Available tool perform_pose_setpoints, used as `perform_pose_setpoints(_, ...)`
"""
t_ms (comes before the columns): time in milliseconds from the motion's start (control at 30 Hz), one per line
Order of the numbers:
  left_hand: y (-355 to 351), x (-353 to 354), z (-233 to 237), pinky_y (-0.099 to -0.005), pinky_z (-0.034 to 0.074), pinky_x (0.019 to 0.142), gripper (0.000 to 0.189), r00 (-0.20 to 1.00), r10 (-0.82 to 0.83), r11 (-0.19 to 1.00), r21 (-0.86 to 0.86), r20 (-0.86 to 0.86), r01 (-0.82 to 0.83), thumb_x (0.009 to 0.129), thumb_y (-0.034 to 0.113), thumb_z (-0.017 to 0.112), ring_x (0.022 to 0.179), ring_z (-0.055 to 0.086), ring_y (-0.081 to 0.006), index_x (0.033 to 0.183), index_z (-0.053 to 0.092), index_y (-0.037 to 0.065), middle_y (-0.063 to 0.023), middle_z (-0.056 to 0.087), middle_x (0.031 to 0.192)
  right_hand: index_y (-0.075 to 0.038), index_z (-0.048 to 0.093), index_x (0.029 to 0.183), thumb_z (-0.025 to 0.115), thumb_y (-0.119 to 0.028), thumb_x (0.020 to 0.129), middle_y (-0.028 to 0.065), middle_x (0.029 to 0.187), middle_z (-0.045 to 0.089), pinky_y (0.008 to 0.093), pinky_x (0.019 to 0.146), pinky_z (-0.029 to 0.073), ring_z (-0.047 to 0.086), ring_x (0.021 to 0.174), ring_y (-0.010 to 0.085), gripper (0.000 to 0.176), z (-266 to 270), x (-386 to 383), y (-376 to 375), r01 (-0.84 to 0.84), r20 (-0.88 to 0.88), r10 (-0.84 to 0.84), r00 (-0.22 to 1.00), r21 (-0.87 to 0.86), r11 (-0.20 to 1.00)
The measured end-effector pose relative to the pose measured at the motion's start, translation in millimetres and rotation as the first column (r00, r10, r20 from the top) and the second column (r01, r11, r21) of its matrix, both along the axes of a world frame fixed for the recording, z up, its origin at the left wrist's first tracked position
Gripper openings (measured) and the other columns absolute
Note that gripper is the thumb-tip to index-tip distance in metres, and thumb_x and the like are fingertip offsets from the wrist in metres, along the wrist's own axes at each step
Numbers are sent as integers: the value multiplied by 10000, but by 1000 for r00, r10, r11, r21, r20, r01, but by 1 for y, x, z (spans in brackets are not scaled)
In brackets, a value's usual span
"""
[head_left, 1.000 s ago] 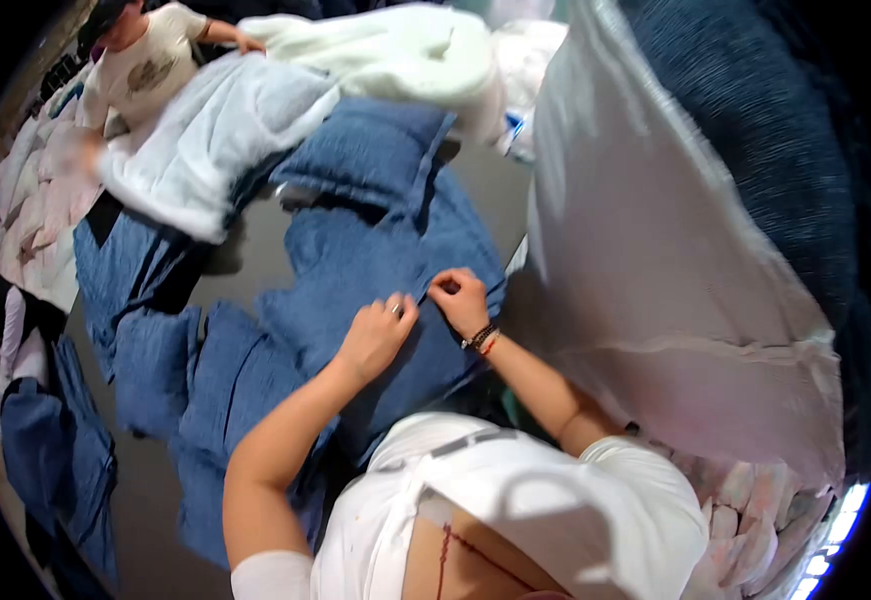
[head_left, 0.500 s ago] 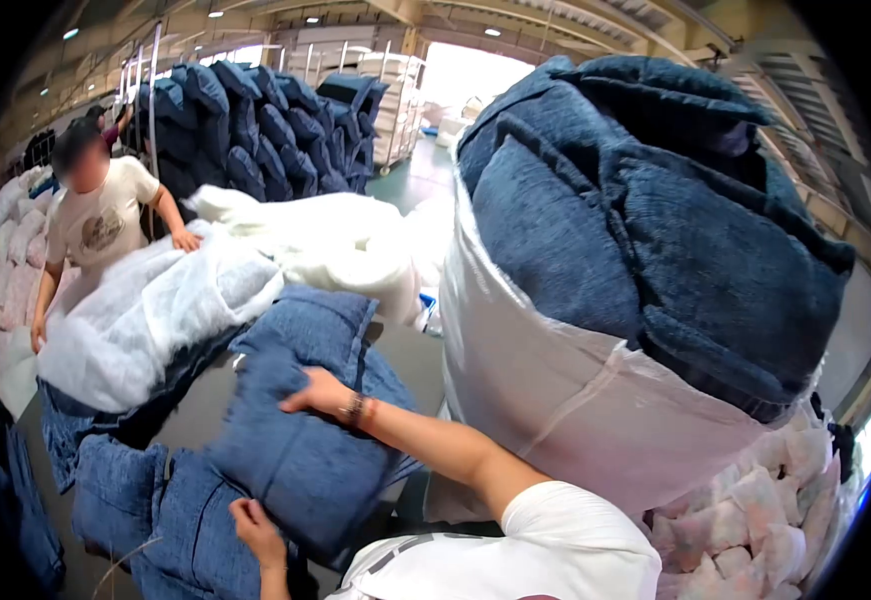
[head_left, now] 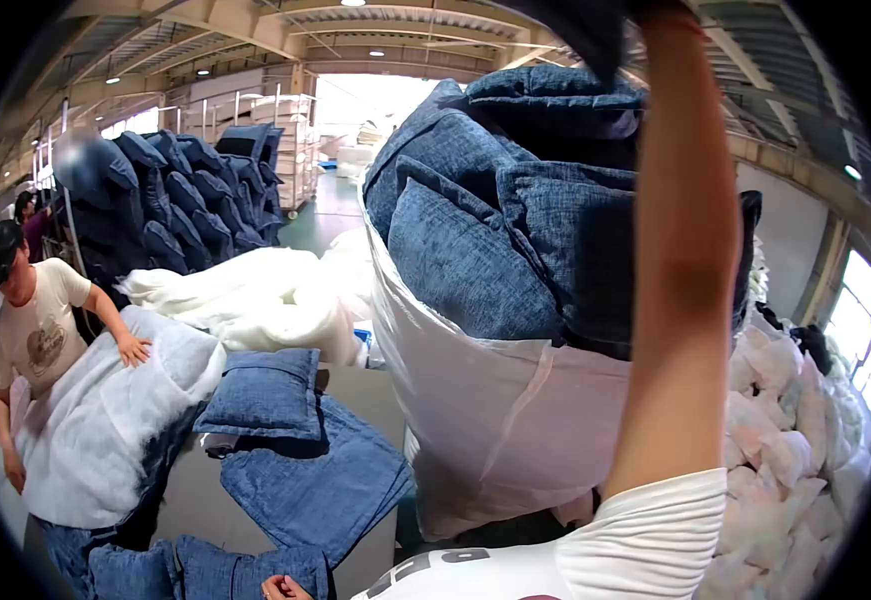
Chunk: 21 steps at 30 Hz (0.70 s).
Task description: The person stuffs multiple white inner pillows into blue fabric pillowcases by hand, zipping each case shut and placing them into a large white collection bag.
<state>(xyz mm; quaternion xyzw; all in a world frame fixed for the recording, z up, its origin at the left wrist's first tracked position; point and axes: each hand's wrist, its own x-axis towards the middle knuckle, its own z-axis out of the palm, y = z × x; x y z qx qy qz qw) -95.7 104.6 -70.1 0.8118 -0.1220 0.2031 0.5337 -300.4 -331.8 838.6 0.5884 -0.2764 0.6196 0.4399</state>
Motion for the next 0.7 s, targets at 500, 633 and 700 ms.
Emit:
perform_pose_setpoints(500,13,-13,-15,-265,387,499,44,998,-25,999,45,-61,27,867,-23,602,574,451,-151,878,572,6,-79,492,825,-33,668,1178,585,-377,912,229,1160,659,461,949,499,625,1096,370,442,-59,-231,-89,679,-325,-601,730,452,579)
perform_pose_setpoints(633,11,-10,-17,-273,374,491,45,1000,-30,1000,5,4,30,868,-28,600,573,446,-152,886,576,5,-83,495,828,-61,621,1285,583,-498,909,245,1306,585,448,1026,454,547,1244,353,578,-26,-219,-66,349,-81,-344,936,358,866)
perform_pose_setpoints(700,14,-10,-17,-283,380,496,44,999,-38,998,49,2,38,868,-21,602,581,465,-165,898,579,-1,-92,503,835,-102,588,1363,512,-635,930,259,1395,545,433,1084,414,508,1329,356,691,-54,-170,-72,-17,-237,86,968,276,961)
